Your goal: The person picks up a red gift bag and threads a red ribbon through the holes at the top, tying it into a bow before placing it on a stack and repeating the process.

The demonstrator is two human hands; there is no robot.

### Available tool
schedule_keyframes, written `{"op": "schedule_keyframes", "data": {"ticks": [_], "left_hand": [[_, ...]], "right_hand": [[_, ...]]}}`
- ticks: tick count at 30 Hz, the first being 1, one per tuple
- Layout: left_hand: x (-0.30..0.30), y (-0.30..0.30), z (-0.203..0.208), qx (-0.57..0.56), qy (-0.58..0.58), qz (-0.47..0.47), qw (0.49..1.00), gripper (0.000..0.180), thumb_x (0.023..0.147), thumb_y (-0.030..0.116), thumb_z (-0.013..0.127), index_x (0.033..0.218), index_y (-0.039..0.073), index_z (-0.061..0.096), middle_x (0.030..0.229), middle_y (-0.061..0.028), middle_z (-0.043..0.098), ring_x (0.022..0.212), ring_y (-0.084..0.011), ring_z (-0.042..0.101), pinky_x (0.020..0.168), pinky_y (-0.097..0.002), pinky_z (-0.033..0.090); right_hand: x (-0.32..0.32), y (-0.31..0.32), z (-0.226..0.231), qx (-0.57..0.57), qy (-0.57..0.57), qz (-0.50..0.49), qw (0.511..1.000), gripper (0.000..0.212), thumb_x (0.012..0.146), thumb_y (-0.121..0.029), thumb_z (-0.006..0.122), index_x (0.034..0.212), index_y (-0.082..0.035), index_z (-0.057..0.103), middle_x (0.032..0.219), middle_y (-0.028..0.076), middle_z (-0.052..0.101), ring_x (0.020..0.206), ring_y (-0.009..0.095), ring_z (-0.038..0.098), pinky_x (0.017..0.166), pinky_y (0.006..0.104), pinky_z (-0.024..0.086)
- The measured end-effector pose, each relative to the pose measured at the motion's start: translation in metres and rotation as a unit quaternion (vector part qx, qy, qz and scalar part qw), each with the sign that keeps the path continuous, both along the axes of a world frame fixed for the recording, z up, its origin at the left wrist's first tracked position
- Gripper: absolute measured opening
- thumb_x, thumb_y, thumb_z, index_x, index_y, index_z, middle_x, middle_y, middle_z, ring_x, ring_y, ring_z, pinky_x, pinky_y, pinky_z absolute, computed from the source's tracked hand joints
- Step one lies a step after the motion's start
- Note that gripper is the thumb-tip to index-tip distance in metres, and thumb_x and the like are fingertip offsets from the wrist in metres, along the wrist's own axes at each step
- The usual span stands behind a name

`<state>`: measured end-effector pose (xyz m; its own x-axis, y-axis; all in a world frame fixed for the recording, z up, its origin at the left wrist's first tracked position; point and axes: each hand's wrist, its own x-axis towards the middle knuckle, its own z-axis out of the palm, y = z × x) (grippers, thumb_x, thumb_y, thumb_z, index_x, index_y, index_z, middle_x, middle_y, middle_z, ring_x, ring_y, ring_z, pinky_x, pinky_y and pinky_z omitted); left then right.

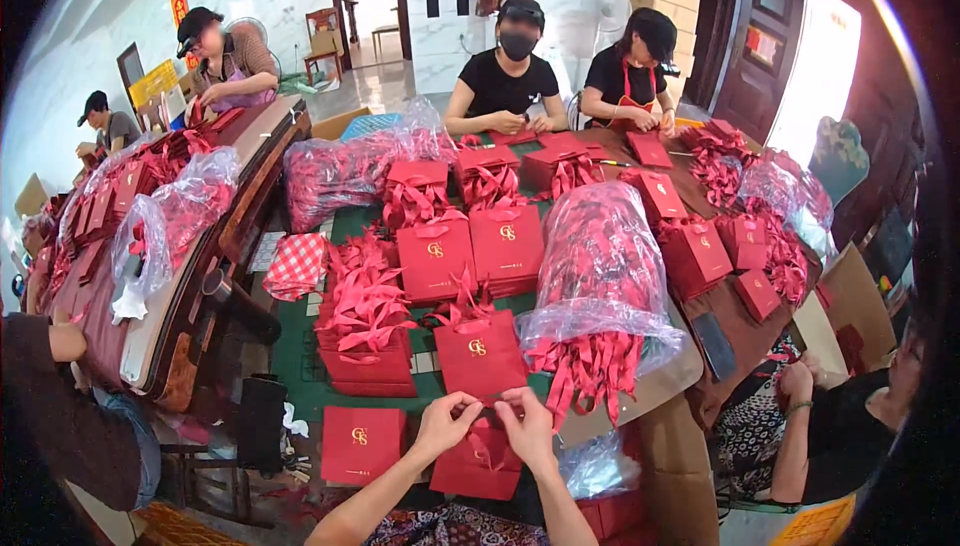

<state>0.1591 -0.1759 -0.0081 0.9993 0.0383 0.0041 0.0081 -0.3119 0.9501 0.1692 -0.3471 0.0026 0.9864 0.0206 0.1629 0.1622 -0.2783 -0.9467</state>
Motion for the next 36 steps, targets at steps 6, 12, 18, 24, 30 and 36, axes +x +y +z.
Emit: {"op": "schedule_keyframes", "data": {"ticks": [6,12,18,24,30,36], "left_hand": [[-0.005,-0.009,0.007,0.032,-0.016,0.016,0.999,0.021,0.093,0.025,0.067,0.099,0.005,0.071,0.079,-0.0071,0.072,0.070,-0.0128,0.068,0.064,-0.0287,0.052],[-0.006,-0.015,0.015,0.030,0.009,0.010,0.999,0.020,0.093,0.025,0.067,0.095,0.005,0.070,0.076,-0.0082,0.072,0.067,-0.0157,0.070,0.062,-0.0307,0.052],[-0.006,-0.013,0.005,0.017,-0.003,0.001,1.000,0.020,0.093,0.023,0.068,0.092,0.003,0.071,0.076,-0.0061,0.072,0.067,-0.0128,0.068,0.061,-0.0296,0.051],[0.002,-0.006,-0.020,-0.111,0.108,-0.089,0.984,0.019,0.098,0.017,0.063,0.095,0.000,0.070,0.080,0.0026,0.066,0.075,-0.0055,0.058,0.067,-0.0248,0.047],[-0.006,-0.011,0.019,0.016,-0.015,-0.015,1.000,0.027,0.092,0.028,0.071,0.105,0.004,0.070,0.099,-0.0116,0.066,0.082,-0.0205,0.069,0.073,-0.0313,0.055],[-0.033,0.013,0.005,-0.023,0.076,-0.008,0.997,0.051,0.086,0.037,0.079,0.120,0.003,0.060,0.108,-0.0144,0.069,0.094,-0.0208,0.069,0.083,-0.0330,0.054]], "right_hand": [[0.000,0.004,-0.009,0.036,0.030,0.066,0.997,0.019,0.093,-0.013,0.068,0.107,0.000,0.067,0.091,0.013,0.072,0.084,0.017,0.069,0.076,0.0301,0.053],[0.002,-0.003,-0.023,0.127,0.089,0.089,0.984,0.016,0.095,-0.011,0.066,0.104,0.001,0.069,0.092,0.006,0.072,0.084,0.010,0.065,0.076,0.0257,0.052],[0.002,-0.003,-0.025,0.127,0.079,0.083,0.985,0.018,0.094,-0.012,0.067,0.104,0.003,0.070,0.093,0.008,0.072,0.083,0.012,0.067,0.075,0.0260,0.052],[0.002,-0.007,-0.033,0.106,0.077,0.087,0.988,0.016,0.096,-0.012,0.066,0.104,0.001,0.069,0.087,0.003,0.069,0.078,0.008,0.062,0.069,0.0241,0.050],[0.004,-0.009,-0.017,0.115,0.042,0.063,0.990,0.014,0.097,-0.012,0.063,0.099,0.001,0.067,0.087,0.002,0.067,0.079,0.007,0.059,0.072,0.0233,0.047],[0.007,-0.019,-0.008,0.241,0.131,-0.010,0.962,0.013,0.101,-0.012,0.059,0.099,-0.001,0.066,0.087,-0.005,0.062,0.077,0.003,0.053,0.068,0.0189,0.042]]}}
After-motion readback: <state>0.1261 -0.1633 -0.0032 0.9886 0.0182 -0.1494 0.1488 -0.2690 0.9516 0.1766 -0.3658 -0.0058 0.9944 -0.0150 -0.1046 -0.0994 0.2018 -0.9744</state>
